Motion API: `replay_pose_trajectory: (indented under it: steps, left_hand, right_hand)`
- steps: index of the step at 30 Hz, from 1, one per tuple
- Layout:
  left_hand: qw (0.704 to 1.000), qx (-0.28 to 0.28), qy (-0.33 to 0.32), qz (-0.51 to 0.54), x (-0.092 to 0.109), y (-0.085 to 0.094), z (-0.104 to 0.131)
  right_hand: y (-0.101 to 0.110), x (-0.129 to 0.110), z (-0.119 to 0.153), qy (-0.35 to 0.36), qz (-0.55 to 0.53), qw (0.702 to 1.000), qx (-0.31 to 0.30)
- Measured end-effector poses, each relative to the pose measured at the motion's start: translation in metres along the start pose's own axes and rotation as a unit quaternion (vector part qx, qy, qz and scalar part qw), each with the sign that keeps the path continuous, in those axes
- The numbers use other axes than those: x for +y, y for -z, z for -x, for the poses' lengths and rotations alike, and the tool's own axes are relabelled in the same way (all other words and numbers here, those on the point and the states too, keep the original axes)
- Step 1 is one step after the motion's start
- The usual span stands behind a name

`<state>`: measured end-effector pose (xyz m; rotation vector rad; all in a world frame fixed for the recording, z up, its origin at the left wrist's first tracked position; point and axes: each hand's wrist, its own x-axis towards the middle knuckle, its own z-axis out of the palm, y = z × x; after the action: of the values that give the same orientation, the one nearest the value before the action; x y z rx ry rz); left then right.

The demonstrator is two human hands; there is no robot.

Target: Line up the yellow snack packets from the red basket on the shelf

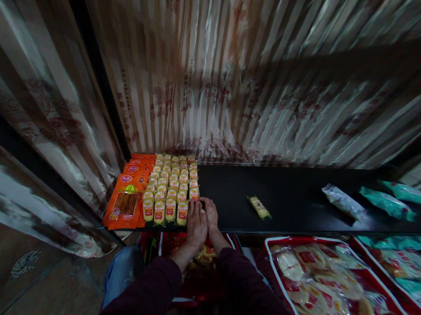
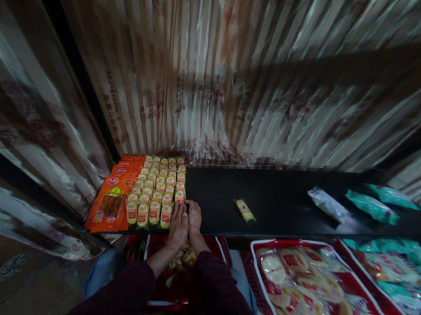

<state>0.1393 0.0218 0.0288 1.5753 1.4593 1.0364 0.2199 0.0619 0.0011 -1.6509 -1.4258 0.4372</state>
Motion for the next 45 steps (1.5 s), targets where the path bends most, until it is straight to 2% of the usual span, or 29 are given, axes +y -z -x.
replay_pose_trajectory:
  steps: [7,11,17,24,30,35,37,40,45]
  left_hand:
    - [1.0,0.021,-0.005,-0.005,-0.007,-0.008,0.001]
    - [1.0,0.02,-0.014,0.004,-0.008,-0.011,-0.001]
    - [1.0,0.022,-0.017,0.006,-0.011,-0.01,-0.004]
    - [0.999,0.013,-0.034,0.01,-0.014,-0.01,-0.002]
    - [0.999,0.011,-0.046,0.011,-0.007,-0.009,0.008]
    - [0.996,0.015,-0.084,-0.017,-0.01,0.009,0.031]
    - [0.986,0.019,-0.15,-0.072,-0.019,0.023,0.047]
    - [0.958,0.028,-0.215,-0.188,-0.037,0.042,0.068]
    - [0.918,0.035,-0.22,-0.328,-0.053,0.055,0.078]
  right_hand:
    - [-0.007,0.011,-0.01,-0.03,-0.051,0.998,0.033]
    - [-0.014,0.012,-0.019,-0.06,-0.104,0.993,0.002]
    - [-0.018,0.006,-0.023,-0.063,-0.159,0.984,-0.043]
    - [-0.013,0.001,-0.019,-0.085,-0.169,0.981,-0.037]
    - [0.001,-0.007,-0.003,-0.115,-0.158,0.981,0.004]
    - [0.011,-0.019,0.026,-0.097,-0.186,0.976,0.051]
    - [0.011,-0.025,0.041,-0.097,-0.201,0.973,0.056]
    - [0.006,-0.035,0.06,-0.089,-0.214,0.972,0.044]
    - [-0.007,-0.05,0.074,-0.067,-0.202,0.977,-0.007]
